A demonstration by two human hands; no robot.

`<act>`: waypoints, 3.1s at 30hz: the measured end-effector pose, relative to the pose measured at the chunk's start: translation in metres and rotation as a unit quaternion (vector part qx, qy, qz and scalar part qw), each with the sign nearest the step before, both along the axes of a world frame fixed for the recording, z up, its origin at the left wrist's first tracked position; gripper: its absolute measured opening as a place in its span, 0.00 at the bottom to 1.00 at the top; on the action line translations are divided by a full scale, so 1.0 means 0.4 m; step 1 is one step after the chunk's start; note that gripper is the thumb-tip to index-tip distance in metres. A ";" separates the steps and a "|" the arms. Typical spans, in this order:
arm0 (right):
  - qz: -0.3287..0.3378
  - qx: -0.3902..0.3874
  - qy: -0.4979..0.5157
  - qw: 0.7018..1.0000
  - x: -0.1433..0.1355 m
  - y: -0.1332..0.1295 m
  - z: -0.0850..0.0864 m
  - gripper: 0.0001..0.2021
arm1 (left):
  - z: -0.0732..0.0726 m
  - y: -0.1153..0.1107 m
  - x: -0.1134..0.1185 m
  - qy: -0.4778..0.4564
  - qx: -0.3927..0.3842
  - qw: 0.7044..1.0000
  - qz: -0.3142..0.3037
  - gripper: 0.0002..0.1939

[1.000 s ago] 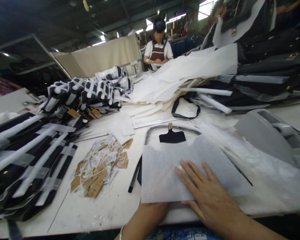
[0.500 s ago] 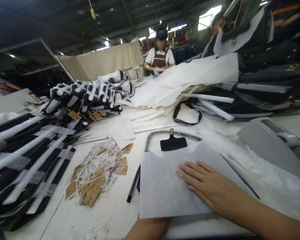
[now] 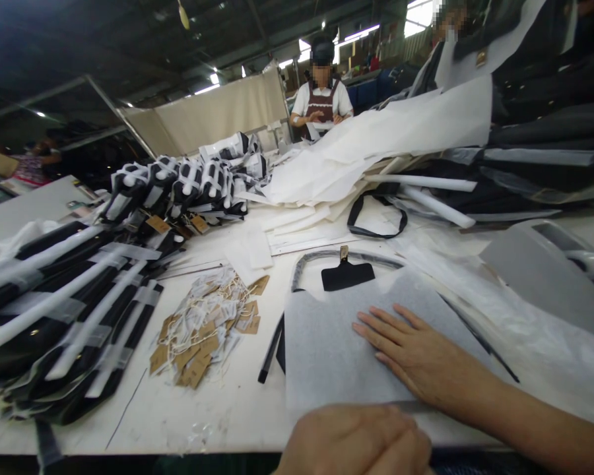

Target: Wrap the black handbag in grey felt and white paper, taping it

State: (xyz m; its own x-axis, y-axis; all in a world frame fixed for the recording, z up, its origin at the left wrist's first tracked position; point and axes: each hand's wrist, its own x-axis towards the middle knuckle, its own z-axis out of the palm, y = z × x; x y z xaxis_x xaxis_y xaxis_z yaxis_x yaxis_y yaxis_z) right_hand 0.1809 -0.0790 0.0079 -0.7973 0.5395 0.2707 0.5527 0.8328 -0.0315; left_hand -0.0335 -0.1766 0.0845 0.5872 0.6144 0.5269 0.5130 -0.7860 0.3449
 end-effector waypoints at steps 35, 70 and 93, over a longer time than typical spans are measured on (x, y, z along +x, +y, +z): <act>0.016 -0.065 0.083 0.994 0.028 0.004 0.013 0.19 | -0.147 0.121 -0.027 -0.036 -0.205 0.966 0.153 0.17; 0.050 -0.034 0.066 0.996 0.042 -0.017 0.014 0.21 | -0.174 0.121 -0.029 -0.020 -0.160 0.975 0.150 0.18; 0.020 -0.048 0.020 0.998 0.024 0.003 0.048 0.20 | -0.141 0.130 -0.032 0.092 -0.180 0.968 0.146 0.15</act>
State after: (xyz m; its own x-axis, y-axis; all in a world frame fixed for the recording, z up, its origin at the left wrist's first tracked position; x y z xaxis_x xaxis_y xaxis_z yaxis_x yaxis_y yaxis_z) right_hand 0.1906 -0.0776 0.0272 -0.8077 0.5331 0.2518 0.5165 0.8458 -0.1340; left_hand -0.0463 -0.1245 0.0280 0.4239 0.8930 0.1509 0.7743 -0.4438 0.4512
